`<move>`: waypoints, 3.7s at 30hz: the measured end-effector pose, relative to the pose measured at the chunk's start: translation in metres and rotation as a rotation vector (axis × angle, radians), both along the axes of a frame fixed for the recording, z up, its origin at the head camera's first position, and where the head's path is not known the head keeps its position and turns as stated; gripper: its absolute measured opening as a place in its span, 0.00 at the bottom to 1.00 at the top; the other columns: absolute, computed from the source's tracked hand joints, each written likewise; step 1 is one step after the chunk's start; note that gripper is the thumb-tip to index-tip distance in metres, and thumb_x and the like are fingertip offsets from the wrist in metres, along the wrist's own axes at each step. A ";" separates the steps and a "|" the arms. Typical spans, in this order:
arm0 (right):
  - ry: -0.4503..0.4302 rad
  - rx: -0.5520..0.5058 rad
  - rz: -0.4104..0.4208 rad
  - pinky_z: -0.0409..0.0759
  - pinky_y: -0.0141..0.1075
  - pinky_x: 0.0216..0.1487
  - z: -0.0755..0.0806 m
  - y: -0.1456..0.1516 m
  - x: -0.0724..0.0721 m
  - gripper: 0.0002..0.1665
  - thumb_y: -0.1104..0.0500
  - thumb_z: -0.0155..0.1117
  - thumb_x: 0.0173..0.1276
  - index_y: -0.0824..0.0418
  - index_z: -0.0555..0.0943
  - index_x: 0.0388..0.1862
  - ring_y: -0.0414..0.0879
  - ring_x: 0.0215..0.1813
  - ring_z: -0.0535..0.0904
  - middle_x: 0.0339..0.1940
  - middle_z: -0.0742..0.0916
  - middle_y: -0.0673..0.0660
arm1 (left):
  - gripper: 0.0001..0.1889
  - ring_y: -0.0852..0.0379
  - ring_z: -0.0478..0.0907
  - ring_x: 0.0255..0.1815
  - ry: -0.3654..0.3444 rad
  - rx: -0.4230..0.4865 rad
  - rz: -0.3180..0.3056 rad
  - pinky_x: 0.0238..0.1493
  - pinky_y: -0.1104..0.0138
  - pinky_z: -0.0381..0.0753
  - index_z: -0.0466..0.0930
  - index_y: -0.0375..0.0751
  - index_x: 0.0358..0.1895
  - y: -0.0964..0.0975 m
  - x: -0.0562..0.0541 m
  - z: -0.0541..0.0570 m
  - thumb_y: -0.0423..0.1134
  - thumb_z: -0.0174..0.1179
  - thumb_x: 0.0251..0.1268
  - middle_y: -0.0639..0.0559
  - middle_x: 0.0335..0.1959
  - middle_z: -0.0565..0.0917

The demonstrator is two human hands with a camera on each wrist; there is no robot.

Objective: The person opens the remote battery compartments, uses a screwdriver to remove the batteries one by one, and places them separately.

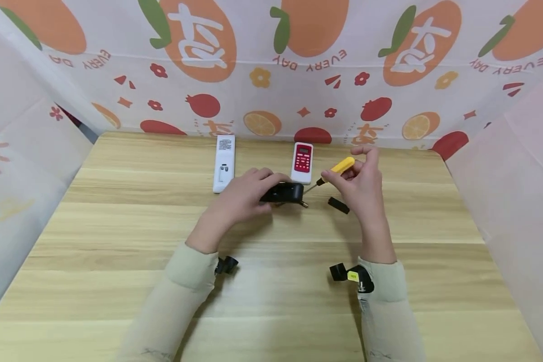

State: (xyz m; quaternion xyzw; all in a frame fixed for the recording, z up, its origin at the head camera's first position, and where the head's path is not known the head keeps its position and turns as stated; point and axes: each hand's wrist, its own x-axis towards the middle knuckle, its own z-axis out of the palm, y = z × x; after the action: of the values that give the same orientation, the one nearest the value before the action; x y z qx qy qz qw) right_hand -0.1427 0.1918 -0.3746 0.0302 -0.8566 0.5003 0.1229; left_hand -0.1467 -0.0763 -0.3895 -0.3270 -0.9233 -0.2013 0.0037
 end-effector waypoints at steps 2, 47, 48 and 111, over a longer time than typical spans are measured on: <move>0.010 -0.063 0.000 0.75 0.29 0.30 0.001 0.000 -0.002 0.44 0.47 0.78 0.57 0.56 0.57 0.59 0.49 0.30 0.76 0.31 0.85 0.59 | 0.32 0.46 0.74 0.57 0.034 -0.008 -0.009 0.58 0.49 0.76 0.73 0.61 0.64 -0.003 -0.005 0.001 0.33 0.71 0.56 0.50 0.55 0.80; 0.049 0.050 0.090 0.79 0.33 0.30 -0.002 0.010 -0.001 0.28 0.48 0.72 0.64 0.57 0.73 0.57 0.46 0.29 0.81 0.31 0.85 0.54 | 0.19 0.42 0.66 0.59 0.054 -0.214 -0.122 0.64 0.53 0.70 0.84 0.47 0.42 -0.002 -0.133 -0.032 0.17 0.56 0.63 0.43 0.51 0.79; 0.048 0.055 0.088 0.79 0.32 0.30 -0.003 0.010 -0.001 0.28 0.48 0.72 0.65 0.57 0.73 0.57 0.46 0.29 0.81 0.31 0.85 0.55 | 0.18 0.42 0.67 0.59 0.062 -0.209 -0.129 0.64 0.52 0.70 0.84 0.47 0.43 -0.002 -0.134 -0.033 0.17 0.56 0.63 0.42 0.52 0.79; -0.517 0.322 -0.214 0.71 0.43 0.46 -0.052 0.098 -0.024 0.30 0.51 0.67 0.68 0.58 0.73 0.66 0.55 0.48 0.73 0.50 0.80 0.61 | 0.21 0.36 0.66 0.62 -0.143 -0.219 0.370 0.46 0.49 0.80 0.71 0.61 0.63 0.122 -0.098 -0.037 0.58 0.54 0.72 0.32 0.59 0.73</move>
State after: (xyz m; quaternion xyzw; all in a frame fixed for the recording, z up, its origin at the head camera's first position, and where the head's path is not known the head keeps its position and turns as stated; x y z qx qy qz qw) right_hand -0.1662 0.2895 -0.4264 -0.1690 -0.9259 0.3337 -0.0533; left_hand -0.2445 0.0461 -0.4260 -0.1356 -0.9818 -0.1185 -0.0606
